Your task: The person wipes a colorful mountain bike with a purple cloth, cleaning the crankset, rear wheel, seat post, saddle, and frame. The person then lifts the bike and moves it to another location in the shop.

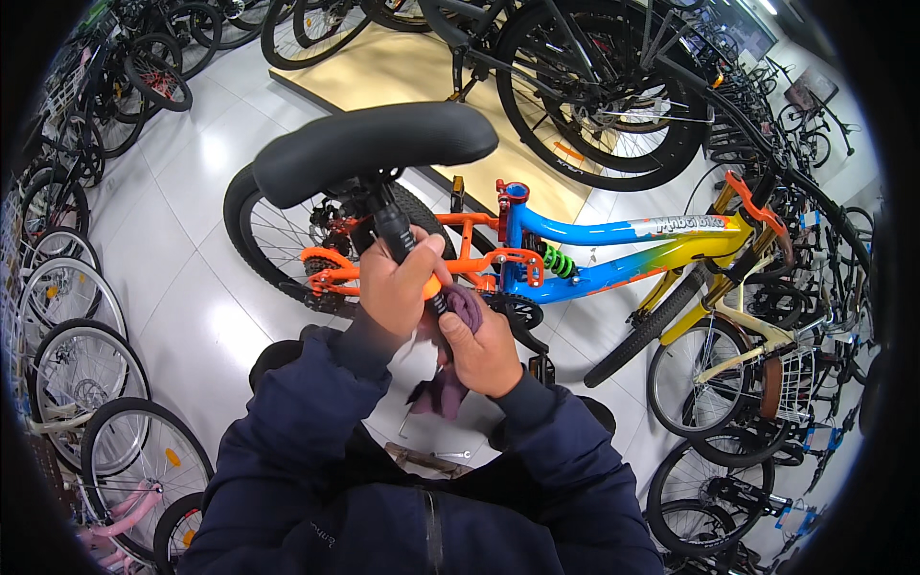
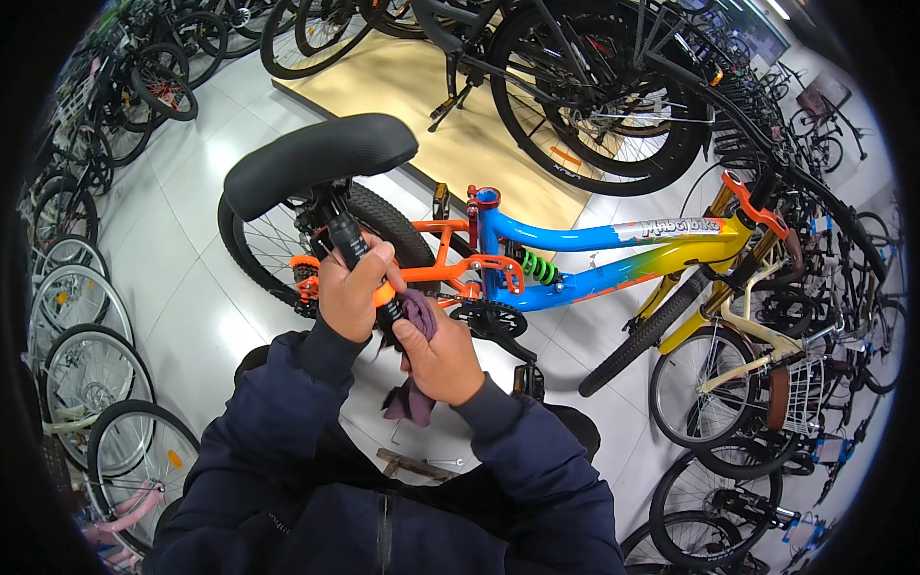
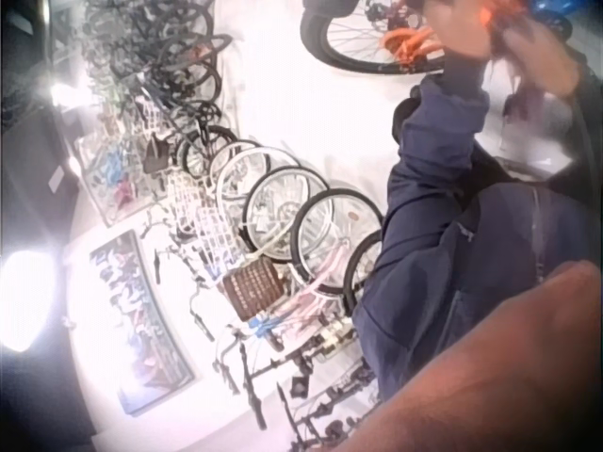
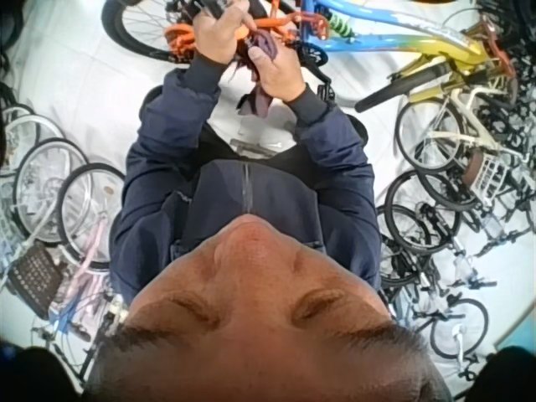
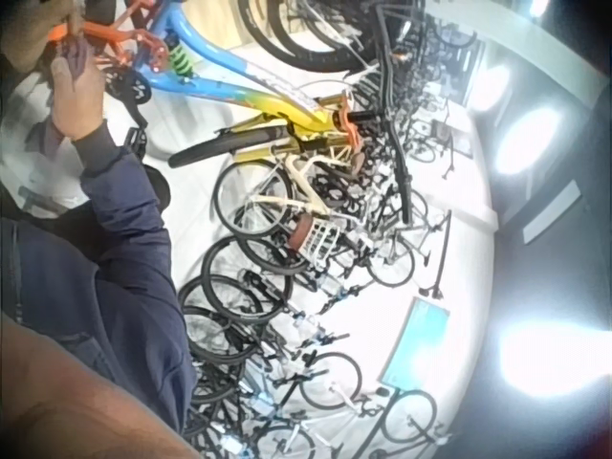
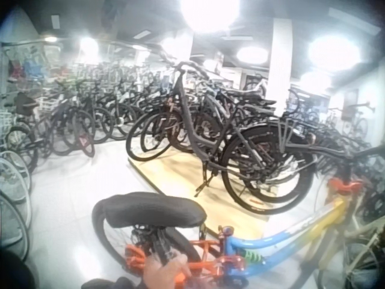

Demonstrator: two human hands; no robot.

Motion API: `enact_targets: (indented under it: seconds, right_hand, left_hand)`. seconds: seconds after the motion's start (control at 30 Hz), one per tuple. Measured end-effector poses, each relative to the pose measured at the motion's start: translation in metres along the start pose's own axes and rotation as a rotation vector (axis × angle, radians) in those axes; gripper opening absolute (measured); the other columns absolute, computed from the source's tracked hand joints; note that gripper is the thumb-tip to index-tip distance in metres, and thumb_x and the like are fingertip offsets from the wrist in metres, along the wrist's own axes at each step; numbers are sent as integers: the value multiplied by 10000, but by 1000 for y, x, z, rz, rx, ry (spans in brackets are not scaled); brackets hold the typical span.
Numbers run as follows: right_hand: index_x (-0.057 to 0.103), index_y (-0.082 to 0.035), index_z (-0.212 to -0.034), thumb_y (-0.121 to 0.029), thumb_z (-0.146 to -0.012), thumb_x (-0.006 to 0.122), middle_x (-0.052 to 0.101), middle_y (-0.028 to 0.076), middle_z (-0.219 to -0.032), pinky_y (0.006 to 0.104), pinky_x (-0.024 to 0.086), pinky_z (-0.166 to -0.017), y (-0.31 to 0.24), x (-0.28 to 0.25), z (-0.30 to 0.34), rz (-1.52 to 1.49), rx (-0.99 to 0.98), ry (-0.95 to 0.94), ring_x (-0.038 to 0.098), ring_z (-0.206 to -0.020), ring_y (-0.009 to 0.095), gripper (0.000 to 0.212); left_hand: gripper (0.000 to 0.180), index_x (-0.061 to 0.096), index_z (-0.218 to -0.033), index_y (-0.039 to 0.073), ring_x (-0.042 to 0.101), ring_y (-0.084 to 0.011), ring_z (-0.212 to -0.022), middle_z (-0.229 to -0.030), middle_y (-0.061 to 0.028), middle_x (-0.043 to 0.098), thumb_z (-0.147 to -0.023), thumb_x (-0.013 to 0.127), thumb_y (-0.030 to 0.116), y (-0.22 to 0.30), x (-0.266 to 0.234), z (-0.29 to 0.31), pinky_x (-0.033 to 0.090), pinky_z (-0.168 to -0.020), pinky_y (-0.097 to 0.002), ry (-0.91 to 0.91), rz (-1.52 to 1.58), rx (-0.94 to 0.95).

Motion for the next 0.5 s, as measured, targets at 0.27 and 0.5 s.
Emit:
enact_targets:
  seconds: [0.27, 0.5]
  right_hand:
    - [421, 30, -1393, -265, -876, 752, 654, 154, -959, 430, 515, -674, -51, 19, 31, 659, -622, 345, 651, -826, 353, 682]
    - [578, -3, -1137, -533, -1052, 390, 675, 132, -896, 377, 509, -662, 15, 7, -2, 106, 23, -182, 680, -827, 246, 569]
  left_hand:
    - [171, 557, -920, 29, 566, -145, -610, -643, -79, 598, -915, 639, 179, 5, -32, -12, 458, -636, -271, 244, 105, -6]
    - [134, 553, -884, 43, 581, -143, -601, -661, -73, 613, -905, 627, 153, -2, 18, 6, 482, -634, -278, -166, 72, -53]
Point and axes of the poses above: each hand's wrist, its own z-axis away from the middle knuckle, its own x-axis out of the palm, y = z × x, the point moved 10 cm from there along -z, towards the middle knuckle
